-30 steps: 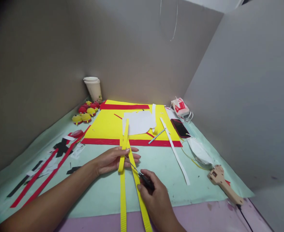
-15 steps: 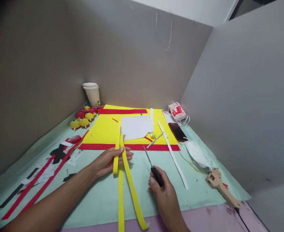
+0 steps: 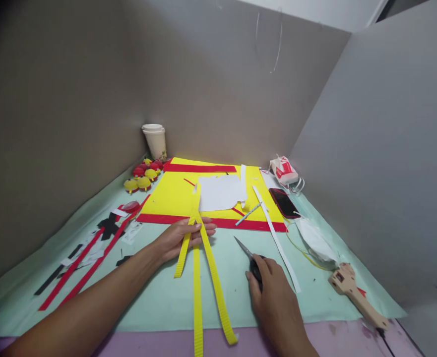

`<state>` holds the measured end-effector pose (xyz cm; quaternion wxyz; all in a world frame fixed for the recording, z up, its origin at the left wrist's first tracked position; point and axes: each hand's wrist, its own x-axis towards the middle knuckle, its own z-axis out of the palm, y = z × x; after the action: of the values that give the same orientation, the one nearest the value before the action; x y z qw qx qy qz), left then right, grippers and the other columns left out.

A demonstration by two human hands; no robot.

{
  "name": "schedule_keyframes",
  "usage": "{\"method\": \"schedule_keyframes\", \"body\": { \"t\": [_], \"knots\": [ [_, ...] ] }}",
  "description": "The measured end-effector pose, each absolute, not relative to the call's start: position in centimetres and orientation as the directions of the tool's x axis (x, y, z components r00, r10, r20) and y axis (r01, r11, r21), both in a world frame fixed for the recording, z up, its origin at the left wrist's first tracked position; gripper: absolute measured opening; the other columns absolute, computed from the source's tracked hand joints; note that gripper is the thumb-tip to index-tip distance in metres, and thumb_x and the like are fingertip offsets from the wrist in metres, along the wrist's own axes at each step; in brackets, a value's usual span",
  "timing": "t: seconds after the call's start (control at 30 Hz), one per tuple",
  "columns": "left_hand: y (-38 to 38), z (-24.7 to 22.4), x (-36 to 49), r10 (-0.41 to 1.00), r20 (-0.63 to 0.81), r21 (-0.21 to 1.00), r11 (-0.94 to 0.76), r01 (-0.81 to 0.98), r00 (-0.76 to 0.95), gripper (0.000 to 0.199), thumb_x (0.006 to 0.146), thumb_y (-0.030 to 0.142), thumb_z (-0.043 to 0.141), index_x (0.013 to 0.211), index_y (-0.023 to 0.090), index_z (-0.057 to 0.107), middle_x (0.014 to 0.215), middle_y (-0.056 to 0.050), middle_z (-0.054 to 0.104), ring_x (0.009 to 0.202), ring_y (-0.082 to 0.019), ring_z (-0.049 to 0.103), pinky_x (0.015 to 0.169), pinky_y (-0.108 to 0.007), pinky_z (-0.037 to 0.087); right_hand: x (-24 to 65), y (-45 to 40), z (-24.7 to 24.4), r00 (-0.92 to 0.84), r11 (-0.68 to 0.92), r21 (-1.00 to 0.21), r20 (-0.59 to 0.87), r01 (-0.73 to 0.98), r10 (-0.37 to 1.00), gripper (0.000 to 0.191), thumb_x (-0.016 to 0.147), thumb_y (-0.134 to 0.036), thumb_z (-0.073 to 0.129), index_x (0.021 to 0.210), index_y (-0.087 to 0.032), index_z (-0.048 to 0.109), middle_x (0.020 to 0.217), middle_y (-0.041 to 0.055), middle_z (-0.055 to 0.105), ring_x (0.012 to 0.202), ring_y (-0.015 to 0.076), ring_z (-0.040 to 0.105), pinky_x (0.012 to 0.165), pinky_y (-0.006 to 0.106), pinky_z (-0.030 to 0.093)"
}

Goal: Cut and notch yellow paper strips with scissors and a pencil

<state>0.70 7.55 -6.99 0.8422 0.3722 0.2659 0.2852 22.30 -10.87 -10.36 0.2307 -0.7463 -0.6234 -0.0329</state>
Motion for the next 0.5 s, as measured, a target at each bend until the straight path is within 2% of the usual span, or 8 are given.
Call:
{"method": "schedule_keyframes", "body": {
  "t": [0.13, 0.23, 0.3, 0.37, 0.43, 0.5],
  "knots": [
    [7.6, -7.0, 0.7, 0.678, -0.231, 0.791, 0.549, -0.272, 0.698, 0.025, 0.088, 0.011, 0.059, 0.112, 0.007, 0.065, 0.117, -0.02, 0.068, 0.105, -0.026, 0.069, 0.091, -0.032, 0.055, 22.7, -10.8, -11.2, 0.151, -0.083, -0.18, 0.404, 0.98, 0.902, 0.034, 0.093, -0.032, 0.052, 0.122, -0.016, 0.061, 0.111, 0.0159, 0.065, 0.103, 0.0322, 0.059, 0.087, 0.048, 0.049],
    [7.5, -7.0, 0.7, 0.673, -0.21, 0.791, 0.543, -0.281, 0.709, 0.026, 0.088, 0.01, 0.058, 0.112, 0.007, 0.065, 0.12, -0.021, 0.066, 0.106, -0.027, 0.068, 0.094, -0.034, 0.054, 22.4, -10.7, -10.8, 0.153, -0.079, -0.173, 0.474, 0.982, 0.867, 0.032, 0.092, -0.034, 0.053, 0.115, -0.016, 0.066, 0.115, 0.0185, 0.064, 0.106, 0.0361, 0.057, 0.088, 0.051, 0.047],
    [7.5, -6.9, 0.7, 0.672, -0.21, 0.786, 0.548, -0.286, 0.711, 0.026, 0.088, 0.009, 0.057, 0.113, 0.007, 0.065, 0.122, -0.022, 0.066, 0.106, -0.027, 0.068, 0.094, -0.035, 0.054, 21.6, -10.4, -9.9, 0.149, -0.005, -0.271, 0.512, 0.962, 0.846, 0.031, 0.092, -0.035, 0.052, 0.111, -0.016, 0.068, 0.113, 0.0179, 0.065, 0.107, 0.0348, 0.057, 0.09, 0.05, 0.046],
    [7.3, -6.8, 0.7, 0.674, -0.212, 0.785, 0.549, -0.288, 0.708, 0.027, 0.089, 0.008, 0.055, 0.114, 0.007, 0.064, 0.122, -0.022, 0.065, 0.106, -0.026, 0.068, 0.094, -0.035, 0.053, 20.4, -9.6, -8.7, 0.151, 0.08, -0.446, 0.459, 0.891, 0.875, 0.032, 0.093, -0.037, 0.05, 0.109, -0.017, 0.068, 0.106, 0.0147, 0.068, 0.1, 0.0302, 0.06, 0.086, 0.044, 0.048],
    [7.3, -6.8, 0.7, 0.674, -0.203, 0.788, 0.543, -0.29, 0.71, 0.027, 0.089, 0.008, 0.056, 0.115, 0.008, 0.063, 0.122, -0.022, 0.065, 0.106, -0.026, 0.068, 0.094, -0.036, 0.053, 19.0, -8.3, -7.4, 0.161, 0.056, -0.645, 0.273, 0.762, 0.949, 0.033, 0.093, -0.041, 0.05, 0.11, -0.019, 0.067, 0.098, 0.0102, 0.07, 0.086, 0.0248, 0.063, 0.074, 0.036, 0.049],
    [7.2, -6.9, 0.7, 0.671, -0.191, 0.785, 0.543, -0.299, 0.717, 0.028, 0.088, 0.008, 0.056, 0.116, 0.008, 0.063, 0.122, -0.021, 0.065, 0.106, -0.026, 0.068, 0.096, -0.036, 0.052, 17.6, -6.8, -6.5, 0.151, -0.025, -0.785, 0.089, 0.62, 0.984, 0.033, 0.092, -0.043, 0.051, 0.109, -0.02, 0.067, 0.085, 0.0053, 0.07, 0.072, 0.0205, 0.062, 0.065, 0.031, 0.046]
  ]
}}
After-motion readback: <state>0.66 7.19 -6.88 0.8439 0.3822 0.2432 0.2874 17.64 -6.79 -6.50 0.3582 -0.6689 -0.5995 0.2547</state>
